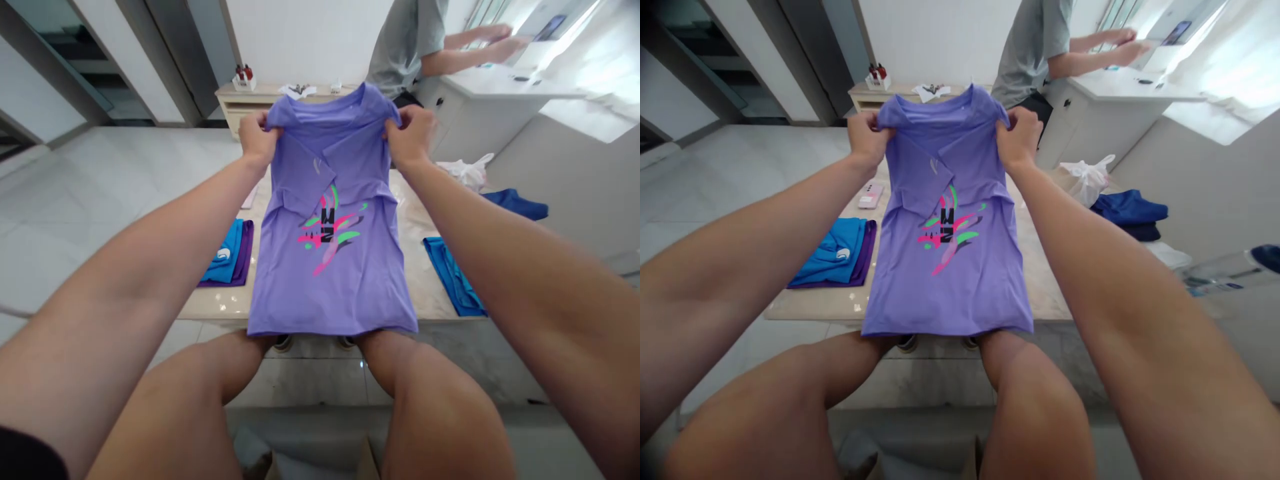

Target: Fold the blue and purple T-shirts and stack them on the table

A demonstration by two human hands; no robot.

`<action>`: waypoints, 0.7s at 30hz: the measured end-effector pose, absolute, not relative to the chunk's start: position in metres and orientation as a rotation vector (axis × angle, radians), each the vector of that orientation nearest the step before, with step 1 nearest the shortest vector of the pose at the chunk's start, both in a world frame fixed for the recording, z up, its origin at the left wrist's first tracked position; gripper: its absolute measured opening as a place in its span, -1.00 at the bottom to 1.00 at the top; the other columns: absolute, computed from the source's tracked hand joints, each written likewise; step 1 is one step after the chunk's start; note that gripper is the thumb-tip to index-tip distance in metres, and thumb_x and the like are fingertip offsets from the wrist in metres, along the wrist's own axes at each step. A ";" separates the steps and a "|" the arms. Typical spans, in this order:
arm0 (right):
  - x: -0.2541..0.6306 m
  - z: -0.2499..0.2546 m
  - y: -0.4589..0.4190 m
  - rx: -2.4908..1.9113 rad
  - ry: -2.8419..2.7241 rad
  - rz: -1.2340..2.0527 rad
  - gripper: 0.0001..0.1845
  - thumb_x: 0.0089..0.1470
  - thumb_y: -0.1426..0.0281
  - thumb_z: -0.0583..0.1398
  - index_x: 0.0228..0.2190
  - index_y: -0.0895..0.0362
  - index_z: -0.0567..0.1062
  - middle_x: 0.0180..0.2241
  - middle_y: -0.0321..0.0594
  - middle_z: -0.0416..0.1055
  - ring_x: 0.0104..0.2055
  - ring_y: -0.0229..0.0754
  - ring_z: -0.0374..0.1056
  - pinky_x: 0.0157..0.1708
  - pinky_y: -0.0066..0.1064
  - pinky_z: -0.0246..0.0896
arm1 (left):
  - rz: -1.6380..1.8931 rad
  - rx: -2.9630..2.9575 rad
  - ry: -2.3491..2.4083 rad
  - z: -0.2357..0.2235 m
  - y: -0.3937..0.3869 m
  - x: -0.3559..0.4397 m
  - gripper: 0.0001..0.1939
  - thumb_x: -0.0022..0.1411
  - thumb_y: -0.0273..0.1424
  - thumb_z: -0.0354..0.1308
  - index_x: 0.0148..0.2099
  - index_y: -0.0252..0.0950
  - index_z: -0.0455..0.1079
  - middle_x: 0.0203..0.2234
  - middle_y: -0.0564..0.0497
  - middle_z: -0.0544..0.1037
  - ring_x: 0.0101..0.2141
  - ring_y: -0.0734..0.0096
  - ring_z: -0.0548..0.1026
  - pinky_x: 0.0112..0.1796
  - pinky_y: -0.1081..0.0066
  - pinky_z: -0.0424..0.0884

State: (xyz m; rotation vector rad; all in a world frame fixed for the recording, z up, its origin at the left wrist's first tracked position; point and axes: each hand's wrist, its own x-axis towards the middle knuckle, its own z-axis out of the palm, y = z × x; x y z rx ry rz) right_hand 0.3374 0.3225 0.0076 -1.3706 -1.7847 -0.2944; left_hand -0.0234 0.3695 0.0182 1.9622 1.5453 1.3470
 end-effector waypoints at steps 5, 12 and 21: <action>0.336 -0.037 0.226 -1.429 -1.749 -0.153 -0.73 0.47 0.30 0.20 0.02 0.20 0.59 0.05 0.01 0.62 0.05 -0.08 0.53 0.06 -0.30 0.41 | 1.356 2.141 1.474 -0.035 0.298 -0.052 -0.81 0.38 -0.37 0.33 -0.03 -0.35 0.50 -0.09 0.01 0.65 -0.07 0.40 0.52 0.01 0.39 0.44; 0.348 -0.137 0.053 -1.737 -2.353 0.457 -0.67 0.22 0.49 0.32 0.01 0.10 0.68 0.24 -0.02 0.55 0.33 0.15 0.43 0.40 -0.08 0.23 | 0.297 2.499 1.303 -0.116 0.146 -0.122 -0.84 0.26 -0.40 0.25 -0.16 -0.18 0.65 0.00 -0.07 0.67 0.08 0.10 0.59 0.17 0.18 0.42; 0.313 -0.045 0.063 -2.189 -2.284 0.620 -0.61 0.37 0.35 0.26 0.13 0.22 0.66 0.11 0.07 0.65 0.17 0.09 0.55 0.21 -0.30 0.33 | -0.313 2.451 1.495 -0.017 0.113 -0.069 -0.54 0.29 -0.23 0.34 0.20 -0.18 0.59 0.09 -0.18 0.70 0.11 -0.01 0.61 0.09 0.27 0.45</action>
